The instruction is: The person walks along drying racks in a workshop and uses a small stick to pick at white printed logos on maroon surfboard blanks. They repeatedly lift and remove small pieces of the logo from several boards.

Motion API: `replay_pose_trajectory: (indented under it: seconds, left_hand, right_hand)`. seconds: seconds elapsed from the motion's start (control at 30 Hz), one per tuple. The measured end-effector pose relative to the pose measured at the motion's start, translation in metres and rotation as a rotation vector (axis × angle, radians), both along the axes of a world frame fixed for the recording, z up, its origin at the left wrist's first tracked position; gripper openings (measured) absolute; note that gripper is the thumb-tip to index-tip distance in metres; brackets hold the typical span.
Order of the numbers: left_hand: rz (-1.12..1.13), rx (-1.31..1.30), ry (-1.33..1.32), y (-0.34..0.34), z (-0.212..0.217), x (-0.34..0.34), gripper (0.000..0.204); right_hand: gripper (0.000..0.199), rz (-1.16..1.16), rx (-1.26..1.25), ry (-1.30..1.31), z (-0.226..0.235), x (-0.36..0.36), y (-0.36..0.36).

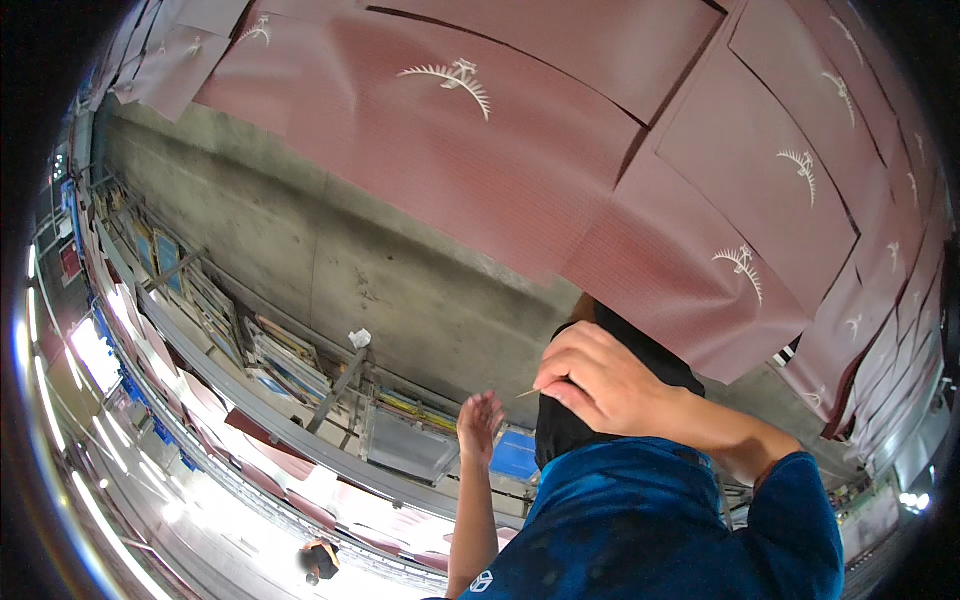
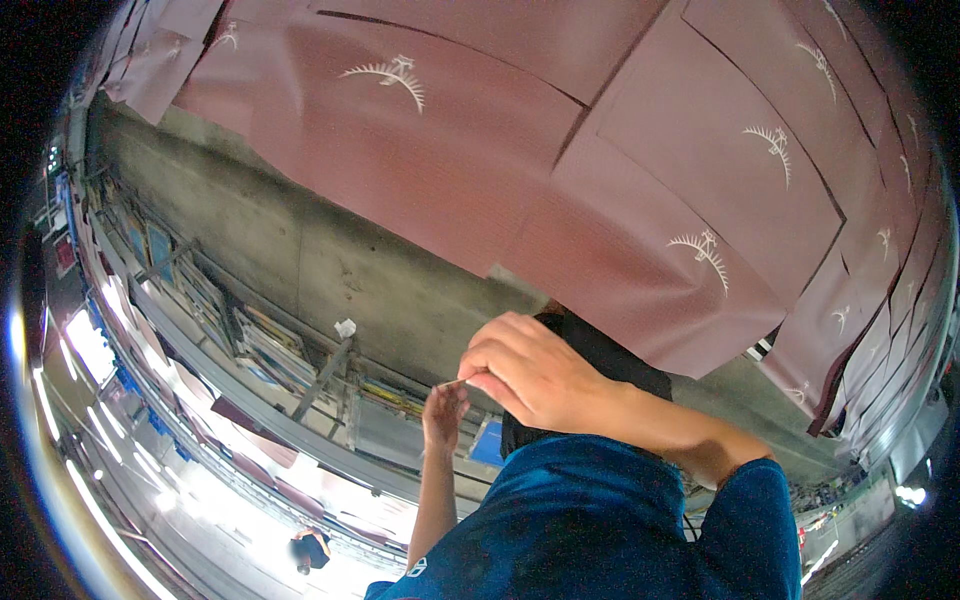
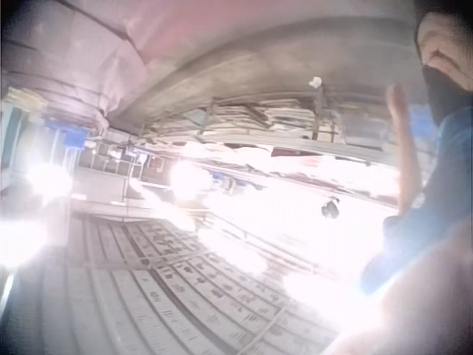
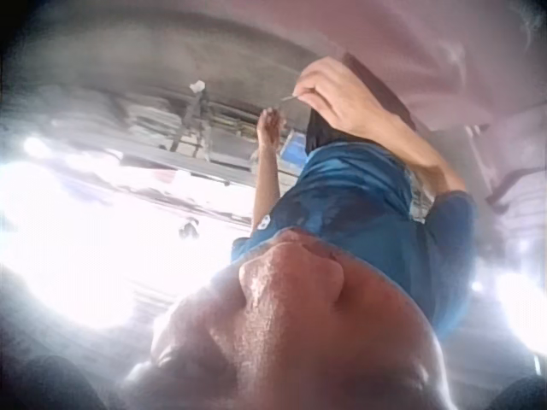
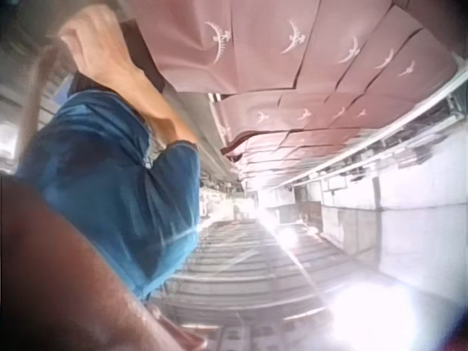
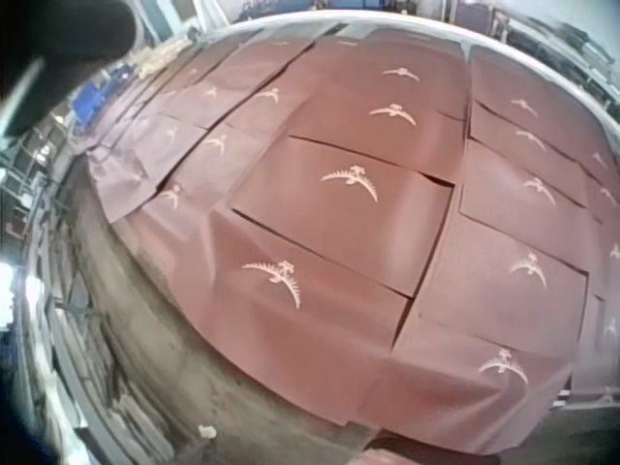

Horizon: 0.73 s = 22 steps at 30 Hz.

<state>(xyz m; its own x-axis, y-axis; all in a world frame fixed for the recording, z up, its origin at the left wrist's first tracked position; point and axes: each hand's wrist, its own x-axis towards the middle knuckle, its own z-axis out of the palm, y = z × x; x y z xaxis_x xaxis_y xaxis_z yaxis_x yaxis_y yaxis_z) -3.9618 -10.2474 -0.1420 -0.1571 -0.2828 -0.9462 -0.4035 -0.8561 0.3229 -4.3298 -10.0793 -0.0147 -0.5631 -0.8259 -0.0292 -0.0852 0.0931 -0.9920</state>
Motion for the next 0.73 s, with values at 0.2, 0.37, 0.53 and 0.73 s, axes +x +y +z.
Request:
replay_pose_trajectory:
  seconds: [0.2, 0.37, 0.53, 0.73]
  left_hand:
    - [-0.061, 0.053, -0.462, -0.019, 0.015, 0.104, 0.036]
    - [-0.128, -0.015, -0.348, -0.101, 0.024, 0.034, 0.039]
    - [-0.291, -0.142, -0.003, -0.205, 0.023, -0.138, 0.035]
    - [-0.472, -0.246, 0.229, -0.272, 0.053, -0.283, 0.044]
  right_hand:
    - [0.02, 0.049, -0.06, -0.118, -0.008, -0.017, -0.046]
    - [0.017, 0.019, -0.057, -0.17, -0.022, -0.034, -0.093]
    - [0.015, -0.032, -0.135, -0.233, -0.016, -0.051, -0.158]
    - [0.017, -0.188, -0.106, -0.213, -0.023, -0.095, -0.177]
